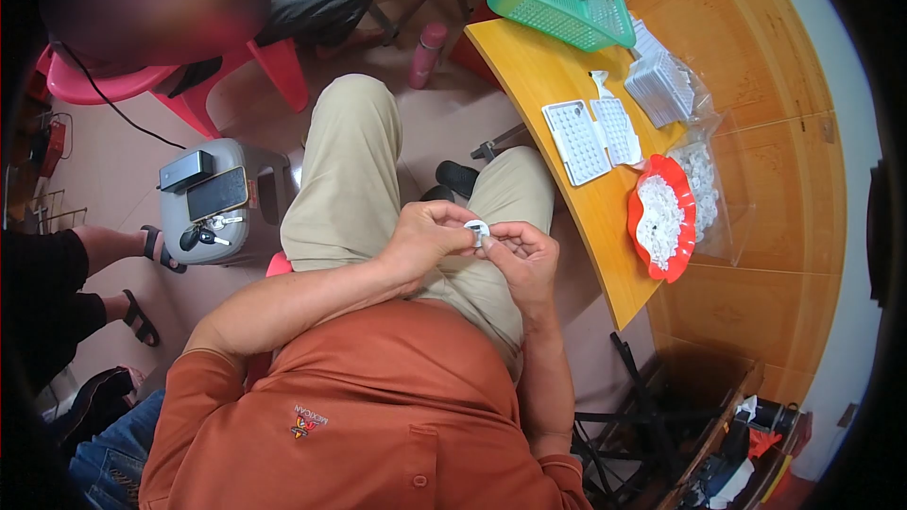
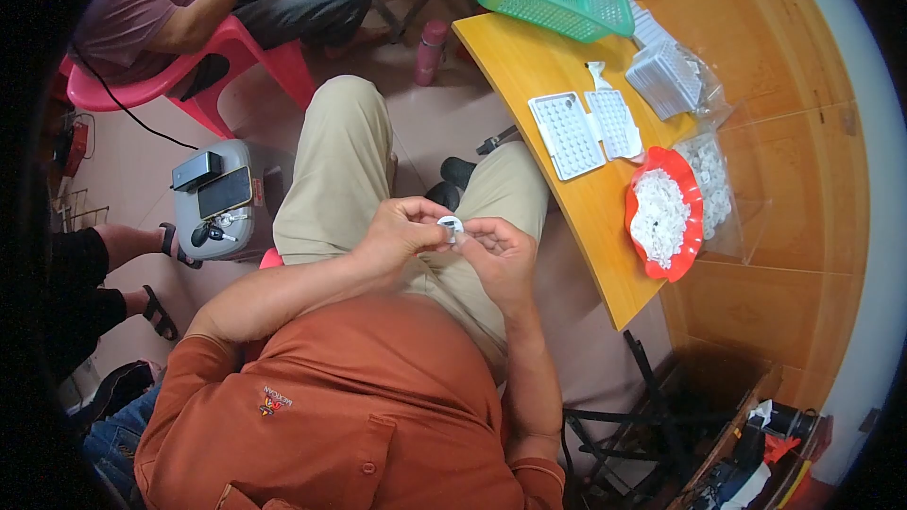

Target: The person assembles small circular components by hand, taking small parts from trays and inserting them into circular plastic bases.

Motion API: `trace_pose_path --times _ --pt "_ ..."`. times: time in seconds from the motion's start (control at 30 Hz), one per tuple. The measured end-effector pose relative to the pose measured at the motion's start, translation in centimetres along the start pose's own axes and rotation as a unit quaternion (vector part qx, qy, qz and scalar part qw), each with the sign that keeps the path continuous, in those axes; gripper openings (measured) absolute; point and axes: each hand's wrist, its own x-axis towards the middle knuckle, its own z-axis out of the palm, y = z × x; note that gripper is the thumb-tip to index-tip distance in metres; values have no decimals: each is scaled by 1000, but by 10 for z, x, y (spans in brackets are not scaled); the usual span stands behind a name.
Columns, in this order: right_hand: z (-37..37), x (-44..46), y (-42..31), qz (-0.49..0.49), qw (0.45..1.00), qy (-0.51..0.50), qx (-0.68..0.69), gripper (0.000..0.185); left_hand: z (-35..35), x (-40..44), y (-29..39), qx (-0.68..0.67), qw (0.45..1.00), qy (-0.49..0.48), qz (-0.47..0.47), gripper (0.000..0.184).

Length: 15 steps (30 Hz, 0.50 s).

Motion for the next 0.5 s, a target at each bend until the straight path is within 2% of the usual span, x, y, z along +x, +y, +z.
trace_pose_path --times 0.5 --pt "-4 4 -4 11 999 -15 -32 13 1 -3 3 31 999 13 4 24"
